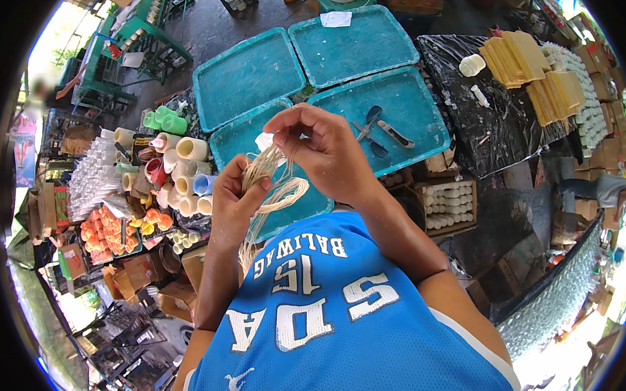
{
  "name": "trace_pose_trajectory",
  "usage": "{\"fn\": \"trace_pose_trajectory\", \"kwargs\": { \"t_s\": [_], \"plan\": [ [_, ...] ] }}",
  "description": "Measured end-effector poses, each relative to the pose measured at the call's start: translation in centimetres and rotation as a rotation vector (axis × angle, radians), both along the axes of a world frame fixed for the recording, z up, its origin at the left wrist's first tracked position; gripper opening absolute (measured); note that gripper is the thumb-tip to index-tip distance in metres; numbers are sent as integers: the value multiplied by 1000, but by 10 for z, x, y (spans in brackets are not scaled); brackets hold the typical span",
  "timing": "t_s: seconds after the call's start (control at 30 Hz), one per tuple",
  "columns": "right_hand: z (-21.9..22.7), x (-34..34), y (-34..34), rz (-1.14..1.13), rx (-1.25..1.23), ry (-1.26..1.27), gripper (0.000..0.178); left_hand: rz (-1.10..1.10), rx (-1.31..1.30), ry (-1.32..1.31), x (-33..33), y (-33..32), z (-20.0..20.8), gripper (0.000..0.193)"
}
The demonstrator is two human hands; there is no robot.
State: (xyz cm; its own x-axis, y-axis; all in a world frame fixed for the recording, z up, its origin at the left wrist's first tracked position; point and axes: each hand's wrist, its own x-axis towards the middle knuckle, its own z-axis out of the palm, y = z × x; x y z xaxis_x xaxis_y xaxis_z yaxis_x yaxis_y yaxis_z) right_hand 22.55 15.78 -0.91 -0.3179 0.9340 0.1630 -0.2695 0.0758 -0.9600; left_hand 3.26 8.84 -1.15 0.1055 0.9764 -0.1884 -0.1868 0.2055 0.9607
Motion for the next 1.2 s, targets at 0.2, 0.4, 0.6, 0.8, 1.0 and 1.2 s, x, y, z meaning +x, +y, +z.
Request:
{"fn": "trace_pose_trajectory", "kwargs": {
  "t_s": [0.2,0.4,0.6,0.8,1.0,1.2],
  "plan": [
    [-2,-8,-7,-40,-53,-31,38,66,-17,-20,-5,-1,-2,12],
    [-10,-1,-5,195,-11,-300,31,20,61,39,-9,0,-8,15],
    [-17,-4,-7,371,-236,-29,23,141,106,-67,-5,2,-11,25],
    [-21,-9,-11,311,-318,197,27,87,93,-57,-6,0,-7,33],
    [-27,-20,-13,368,-526,614,35,69,100,-65,-5,2,-5,35],
    [-12,-19,-14,355,-143,-50,31,119,105,167,-10,1,-5,35]
  ]
}}
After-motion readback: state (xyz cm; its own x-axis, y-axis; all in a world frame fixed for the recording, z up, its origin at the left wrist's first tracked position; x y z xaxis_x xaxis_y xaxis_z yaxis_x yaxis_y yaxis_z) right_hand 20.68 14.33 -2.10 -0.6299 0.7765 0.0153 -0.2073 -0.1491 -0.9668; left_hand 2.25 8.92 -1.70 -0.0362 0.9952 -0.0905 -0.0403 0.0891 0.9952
